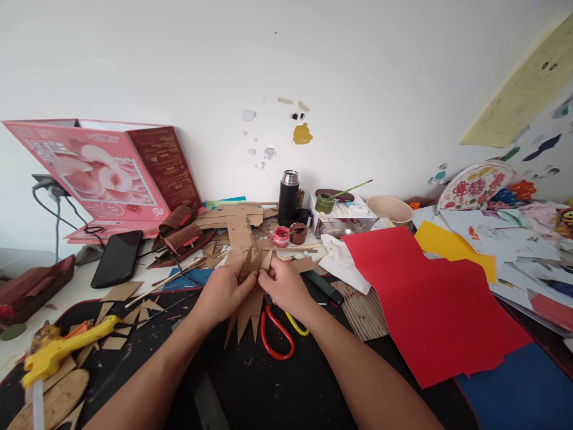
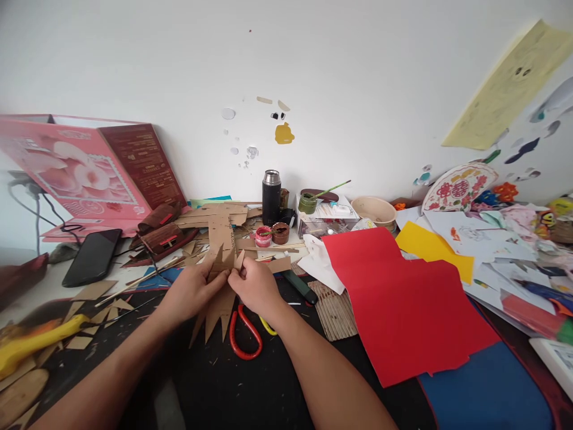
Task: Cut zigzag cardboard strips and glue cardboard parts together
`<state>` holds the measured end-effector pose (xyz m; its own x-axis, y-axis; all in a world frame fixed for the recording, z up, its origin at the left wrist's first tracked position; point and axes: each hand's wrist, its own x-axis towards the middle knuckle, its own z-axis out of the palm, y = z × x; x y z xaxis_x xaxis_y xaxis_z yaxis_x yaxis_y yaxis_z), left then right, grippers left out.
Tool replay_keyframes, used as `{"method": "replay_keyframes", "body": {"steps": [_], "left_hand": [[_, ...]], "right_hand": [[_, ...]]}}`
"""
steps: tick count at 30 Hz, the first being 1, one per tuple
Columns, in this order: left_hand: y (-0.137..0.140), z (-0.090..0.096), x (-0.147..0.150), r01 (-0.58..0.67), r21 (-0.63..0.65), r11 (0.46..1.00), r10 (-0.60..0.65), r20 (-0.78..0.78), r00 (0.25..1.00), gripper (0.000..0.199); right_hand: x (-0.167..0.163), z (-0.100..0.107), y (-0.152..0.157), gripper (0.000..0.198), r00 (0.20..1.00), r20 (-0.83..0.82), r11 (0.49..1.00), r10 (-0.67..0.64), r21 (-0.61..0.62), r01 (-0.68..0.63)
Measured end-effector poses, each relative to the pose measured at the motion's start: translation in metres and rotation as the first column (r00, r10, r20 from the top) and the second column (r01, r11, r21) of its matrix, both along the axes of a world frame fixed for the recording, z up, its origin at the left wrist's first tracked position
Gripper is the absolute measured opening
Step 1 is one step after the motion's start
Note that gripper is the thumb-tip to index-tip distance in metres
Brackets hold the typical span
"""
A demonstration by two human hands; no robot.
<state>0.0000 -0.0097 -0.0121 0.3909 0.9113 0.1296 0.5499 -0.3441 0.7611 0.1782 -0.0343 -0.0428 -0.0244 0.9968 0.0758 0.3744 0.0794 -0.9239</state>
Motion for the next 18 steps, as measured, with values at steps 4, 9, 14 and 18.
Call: {"method": "replay_keyframes", "body": {"steps": [4,9,14,18], "left_hand": [[-0.001,0.002,0.003,-0.007,-0.022,1.0,0.008,0.022,1.0,0.051],[0.004,-0.002,-0.004,0.04,-0.218,0.975,0.007,0.208,0.978,0.061],[0.006,-0.003,-0.007,0.051,-0.331,0.942,0.043,0.273,0.961,0.065],[0.006,-0.001,-0.005,0.078,-0.385,0.92,0.051,0.314,0.948,0.067]], "right_hand": [[-0.001,-0.003,0.001,0.011,0.999,-0.039,1.0,-0.012,-0.002,0.012],[0.002,0.006,-0.003,0.01,0.975,-0.208,0.995,0.072,-0.046,-0.084],[0.003,0.011,-0.005,0.008,0.969,-0.222,0.99,0.111,-0.057,-0.126],[0.003,0.011,-0.005,0.009,0.977,-0.188,0.991,0.101,-0.071,-0.116]]}}
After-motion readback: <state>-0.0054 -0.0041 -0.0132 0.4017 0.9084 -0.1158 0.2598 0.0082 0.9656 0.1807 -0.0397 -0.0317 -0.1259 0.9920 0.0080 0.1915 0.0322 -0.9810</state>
